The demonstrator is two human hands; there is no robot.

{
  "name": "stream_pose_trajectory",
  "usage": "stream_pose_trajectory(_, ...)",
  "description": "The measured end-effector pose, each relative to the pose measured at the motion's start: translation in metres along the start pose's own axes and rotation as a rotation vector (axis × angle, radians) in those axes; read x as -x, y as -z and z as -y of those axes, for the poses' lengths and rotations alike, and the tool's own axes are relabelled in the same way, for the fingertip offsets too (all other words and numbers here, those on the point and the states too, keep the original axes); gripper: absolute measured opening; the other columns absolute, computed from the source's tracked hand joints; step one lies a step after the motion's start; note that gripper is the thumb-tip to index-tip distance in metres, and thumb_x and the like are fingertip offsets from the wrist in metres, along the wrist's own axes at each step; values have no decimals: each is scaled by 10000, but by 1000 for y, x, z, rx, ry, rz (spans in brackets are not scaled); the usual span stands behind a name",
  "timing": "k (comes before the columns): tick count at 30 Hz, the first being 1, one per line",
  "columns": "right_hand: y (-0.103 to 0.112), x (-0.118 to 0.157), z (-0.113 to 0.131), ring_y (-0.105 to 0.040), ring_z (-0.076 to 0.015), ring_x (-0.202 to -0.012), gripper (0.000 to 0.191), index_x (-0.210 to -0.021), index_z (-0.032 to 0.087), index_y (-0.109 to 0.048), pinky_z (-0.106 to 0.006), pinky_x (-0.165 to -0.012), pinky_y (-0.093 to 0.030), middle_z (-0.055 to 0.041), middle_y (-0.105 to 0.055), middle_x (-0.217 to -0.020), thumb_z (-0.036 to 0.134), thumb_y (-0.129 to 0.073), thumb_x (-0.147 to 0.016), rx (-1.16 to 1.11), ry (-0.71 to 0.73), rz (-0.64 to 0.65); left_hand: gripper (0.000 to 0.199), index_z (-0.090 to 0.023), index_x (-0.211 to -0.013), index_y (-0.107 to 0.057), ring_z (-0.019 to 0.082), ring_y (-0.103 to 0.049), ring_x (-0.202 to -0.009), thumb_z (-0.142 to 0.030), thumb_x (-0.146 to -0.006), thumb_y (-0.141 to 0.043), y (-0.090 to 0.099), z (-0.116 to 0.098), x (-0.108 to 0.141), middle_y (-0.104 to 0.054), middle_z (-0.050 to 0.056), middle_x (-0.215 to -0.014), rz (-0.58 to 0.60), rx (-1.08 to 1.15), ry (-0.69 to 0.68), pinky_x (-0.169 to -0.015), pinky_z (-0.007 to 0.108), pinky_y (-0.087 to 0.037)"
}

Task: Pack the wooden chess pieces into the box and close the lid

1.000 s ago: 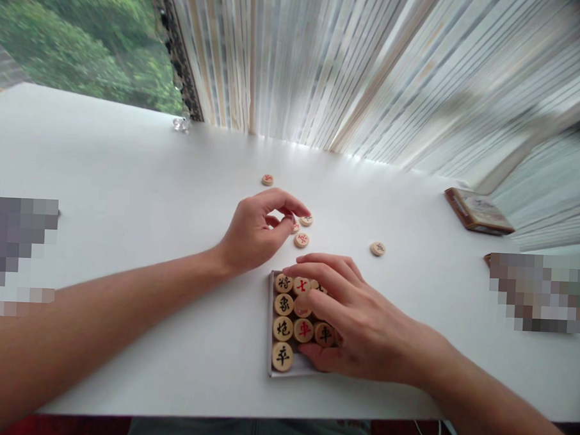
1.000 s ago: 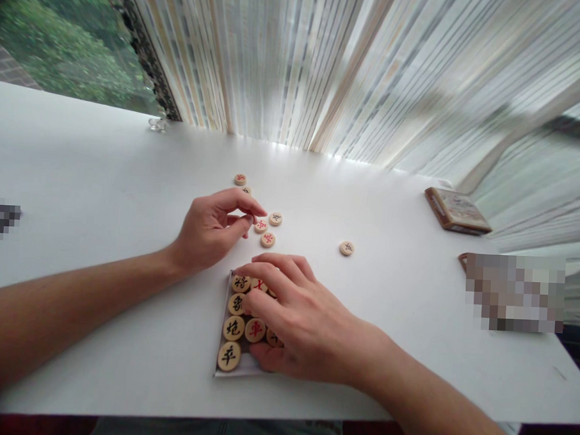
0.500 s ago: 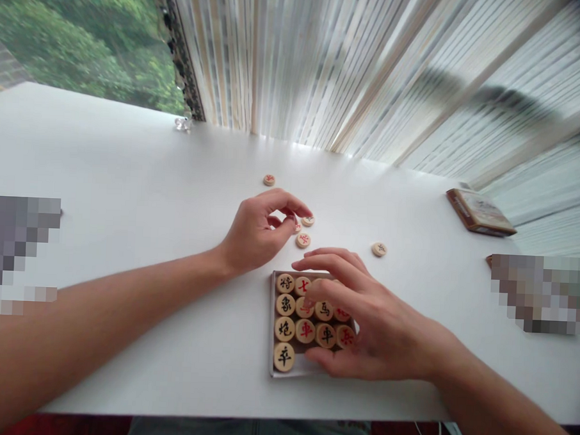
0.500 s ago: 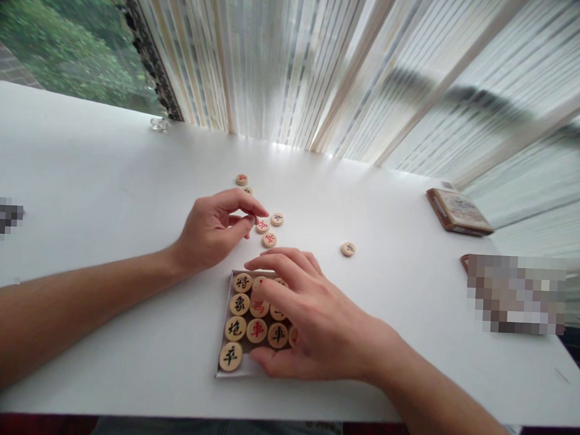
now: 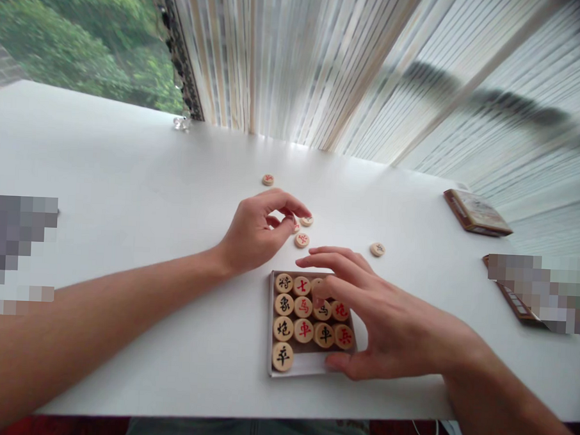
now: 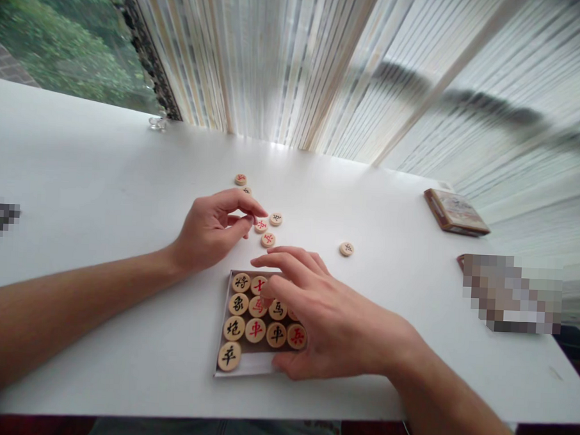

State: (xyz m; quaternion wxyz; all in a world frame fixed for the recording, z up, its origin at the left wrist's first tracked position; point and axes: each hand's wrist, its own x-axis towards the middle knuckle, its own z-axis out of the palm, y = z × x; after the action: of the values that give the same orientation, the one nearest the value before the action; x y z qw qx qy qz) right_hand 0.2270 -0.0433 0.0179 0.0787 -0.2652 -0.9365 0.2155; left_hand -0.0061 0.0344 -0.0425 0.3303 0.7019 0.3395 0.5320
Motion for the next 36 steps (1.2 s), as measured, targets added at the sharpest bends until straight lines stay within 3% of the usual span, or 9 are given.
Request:
stream_pose_trajectory(15, -9, -6, 6, -389, -386, -1563, 362, -1166, 180, -600, -582, -1206, -456, -228, -544, -1570, 197, -771, -847, 101, 13, -20, 217, -198, -959, -796, 172, -742, -884, -110, -874, -617, 0, 1, 0, -779, 47, -950, 1, -14, 24, -620, 254, -580)
stream_pose_trajectory(25, -7, -3, 4, -397, -374, -1556, 196, -1028, 201, -674, -575, -1207, -457, -170, -571, -1566, 177, -771, -860, 62, 66, -38, 226, -190, -957, -800, 170, -739, -879, -98, -874, -611, 0, 1, -1, -777, 47, -949, -2, -13, 16, -615, 247, -577)
stream_pose_trajectory(36, -7, -4, 5, -430, -389, -1540, 148, -979, 193, -711, -597, -1187, -480, -185, -607, -1529, 182, -786, -852, 76, 71, -24, 223, -193, -960, -803, 175, -744, -882, -109, -870, -617, 0, 1, -1, -785, 51, -950, -4, -15, 21, -615, 247, -585)
